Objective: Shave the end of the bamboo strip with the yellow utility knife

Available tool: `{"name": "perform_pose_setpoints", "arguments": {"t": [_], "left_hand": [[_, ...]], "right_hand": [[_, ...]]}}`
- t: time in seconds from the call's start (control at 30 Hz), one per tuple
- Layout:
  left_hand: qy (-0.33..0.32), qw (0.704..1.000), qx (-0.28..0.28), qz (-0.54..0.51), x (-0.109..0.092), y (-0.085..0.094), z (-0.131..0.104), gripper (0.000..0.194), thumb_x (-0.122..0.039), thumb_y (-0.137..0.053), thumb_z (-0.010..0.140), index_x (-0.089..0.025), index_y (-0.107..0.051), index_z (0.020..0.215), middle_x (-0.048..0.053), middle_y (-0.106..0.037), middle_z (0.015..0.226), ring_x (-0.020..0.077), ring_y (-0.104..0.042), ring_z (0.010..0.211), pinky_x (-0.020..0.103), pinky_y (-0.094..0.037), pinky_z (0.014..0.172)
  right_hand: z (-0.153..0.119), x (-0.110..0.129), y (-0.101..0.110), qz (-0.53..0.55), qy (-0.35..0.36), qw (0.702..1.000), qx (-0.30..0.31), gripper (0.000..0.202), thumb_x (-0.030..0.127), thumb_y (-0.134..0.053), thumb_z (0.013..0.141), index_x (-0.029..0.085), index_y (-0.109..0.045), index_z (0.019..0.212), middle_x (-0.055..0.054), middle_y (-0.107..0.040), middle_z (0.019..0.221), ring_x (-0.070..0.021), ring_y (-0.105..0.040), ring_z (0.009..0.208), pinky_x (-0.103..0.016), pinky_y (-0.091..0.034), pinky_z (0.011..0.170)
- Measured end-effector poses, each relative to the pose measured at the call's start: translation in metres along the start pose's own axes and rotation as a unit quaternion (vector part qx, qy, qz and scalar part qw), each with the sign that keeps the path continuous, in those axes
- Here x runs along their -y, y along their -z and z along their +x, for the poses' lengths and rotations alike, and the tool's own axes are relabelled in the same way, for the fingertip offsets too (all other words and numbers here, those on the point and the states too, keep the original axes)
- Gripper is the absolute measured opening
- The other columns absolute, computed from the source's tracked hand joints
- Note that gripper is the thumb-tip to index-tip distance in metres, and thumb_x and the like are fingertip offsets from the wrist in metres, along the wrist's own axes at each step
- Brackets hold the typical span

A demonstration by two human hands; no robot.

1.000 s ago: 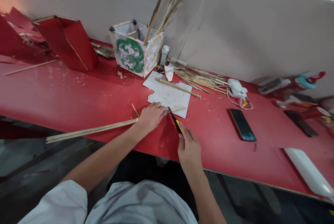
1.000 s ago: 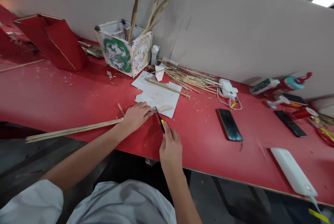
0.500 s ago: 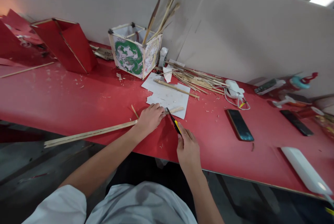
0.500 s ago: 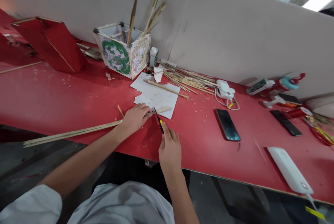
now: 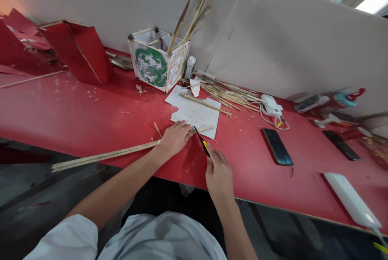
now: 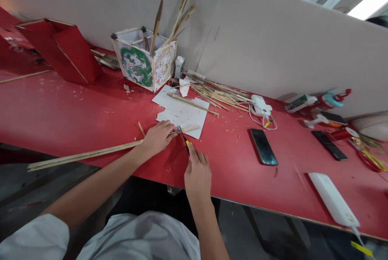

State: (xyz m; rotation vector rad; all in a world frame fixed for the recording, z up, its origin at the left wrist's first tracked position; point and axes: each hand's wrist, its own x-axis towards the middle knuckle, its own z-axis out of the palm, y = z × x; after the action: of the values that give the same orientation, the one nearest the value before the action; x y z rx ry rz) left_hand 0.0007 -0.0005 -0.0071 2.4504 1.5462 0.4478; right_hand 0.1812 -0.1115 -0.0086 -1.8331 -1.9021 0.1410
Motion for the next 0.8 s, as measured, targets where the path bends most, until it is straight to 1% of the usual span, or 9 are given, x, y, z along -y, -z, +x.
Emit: {"name": "perform_pose_setpoints", "arguments": {"t": [0.07, 0.17, 0.3, 0.37, 0.53, 0.6, 0.67, 0.8], "left_hand": [[0.003, 1.000, -0.002, -0.012, 0.000, 0.001, 0.000, 0.012, -0.032, -0.054, 0.102, -0.024, -0.063, 0.106, 0.004, -0.062, 0.111, 0.0203, -0.060, 0.109, 0.030, -0.052, 0.076], [0.003, 1.000, -0.005, -0.022, 0.000, 0.001, 0.000, 0.011, -0.032, -0.056, 0.101, -0.024, -0.063, 0.105, 0.003, -0.063, 0.109, 0.0198, -0.060, 0.108, 0.031, -0.052, 0.078], [0.004, 1.000, 0.000, -0.026, -0.001, 0.000, 0.001, 0.011, -0.031, -0.056, 0.101, -0.024, -0.063, 0.106, 0.004, -0.063, 0.111, 0.0202, -0.060, 0.109, 0.032, -0.052, 0.080], [0.000, 1.000, 0.000, -0.025, 0.000, 0.000, 0.001, 0.012, -0.030, -0.055, 0.101, -0.024, -0.064, 0.106, 0.004, -0.064, 0.111, 0.0204, -0.059, 0.110, 0.032, -0.052, 0.080], [-0.005, 1.000, -0.004, -0.025, 0.000, 0.000, 0.000, 0.011, -0.030, -0.057, 0.101, -0.024, -0.063, 0.106, 0.004, -0.064, 0.110, 0.0207, -0.059, 0.110, 0.031, -0.051, 0.078], [-0.001, 1.000, -0.007, -0.029, 0.000, -0.001, 0.000, 0.010, -0.031, -0.058, 0.100, -0.024, -0.063, 0.105, 0.004, -0.063, 0.109, 0.0204, -0.060, 0.109, 0.030, -0.051, 0.077], [0.001, 0.999, -0.011, -0.030, 0.000, -0.001, 0.000, 0.010, -0.032, -0.058, 0.100, -0.025, -0.064, 0.104, 0.003, -0.064, 0.108, 0.0204, -0.060, 0.108, 0.030, -0.051, 0.077], [0.003, 1.000, -0.010, -0.016, -0.002, -0.002, 0.001, 0.012, -0.032, -0.057, 0.100, -0.026, -0.065, 0.107, 0.003, -0.064, 0.108, 0.0209, -0.061, 0.104, 0.031, -0.050, 0.076]], "right_hand": [[-0.001, 0.000, -0.001, 0.004, -0.001, 1.000, 0.003, 0.054, 0.015, -0.037, 0.097, 0.025, -0.056, 0.147, -0.011, -0.073, 0.109, -0.0283, -0.065, 0.095, -0.041, -0.056, 0.076], [-0.011, -0.002, 0.004, 0.021, 0.010, 1.000, 0.010, 0.054, 0.015, -0.038, 0.099, 0.024, -0.053, 0.149, -0.012, -0.071, 0.116, -0.0277, -0.064, 0.100, -0.043, -0.056, 0.082], [-0.024, -0.003, 0.011, 0.031, -0.002, 0.999, 0.016, 0.055, 0.015, -0.039, 0.099, 0.028, -0.050, 0.151, -0.010, -0.070, 0.119, -0.0265, -0.064, 0.102, -0.042, -0.056, 0.084], [-0.023, -0.002, 0.011, 0.028, -0.010, 0.999, 0.016, 0.055, 0.014, -0.039, 0.099, 0.029, -0.051, 0.151, -0.010, -0.070, 0.117, -0.0266, -0.064, 0.101, -0.042, -0.055, 0.084], [-0.005, 0.001, 0.001, 0.016, -0.024, 0.999, 0.022, 0.055, 0.012, -0.039, 0.096, 0.022, -0.055, 0.148, -0.012, -0.071, 0.117, -0.0292, -0.064, 0.102, -0.043, -0.056, 0.084], [-0.001, 0.002, -0.001, 0.016, -0.026, 0.999, 0.027, 0.055, 0.012, -0.039, 0.096, 0.023, -0.055, 0.148, -0.011, -0.071, 0.117, -0.0287, -0.064, 0.102, -0.042, -0.056, 0.083], [-0.003, 0.002, 0.000, 0.020, -0.020, 0.999, 0.031, 0.056, 0.011, -0.040, 0.096, 0.024, -0.054, 0.149, -0.011, -0.071, 0.119, -0.0278, -0.064, 0.103, -0.041, -0.055, 0.084], [-0.018, 0.001, 0.010, 0.030, -0.007, 0.999, 0.031, 0.056, 0.012, -0.041, 0.096, 0.023, -0.052, 0.150, -0.011, -0.069, 0.124, -0.0263, -0.064, 0.109, -0.041, -0.055, 0.088]]}}
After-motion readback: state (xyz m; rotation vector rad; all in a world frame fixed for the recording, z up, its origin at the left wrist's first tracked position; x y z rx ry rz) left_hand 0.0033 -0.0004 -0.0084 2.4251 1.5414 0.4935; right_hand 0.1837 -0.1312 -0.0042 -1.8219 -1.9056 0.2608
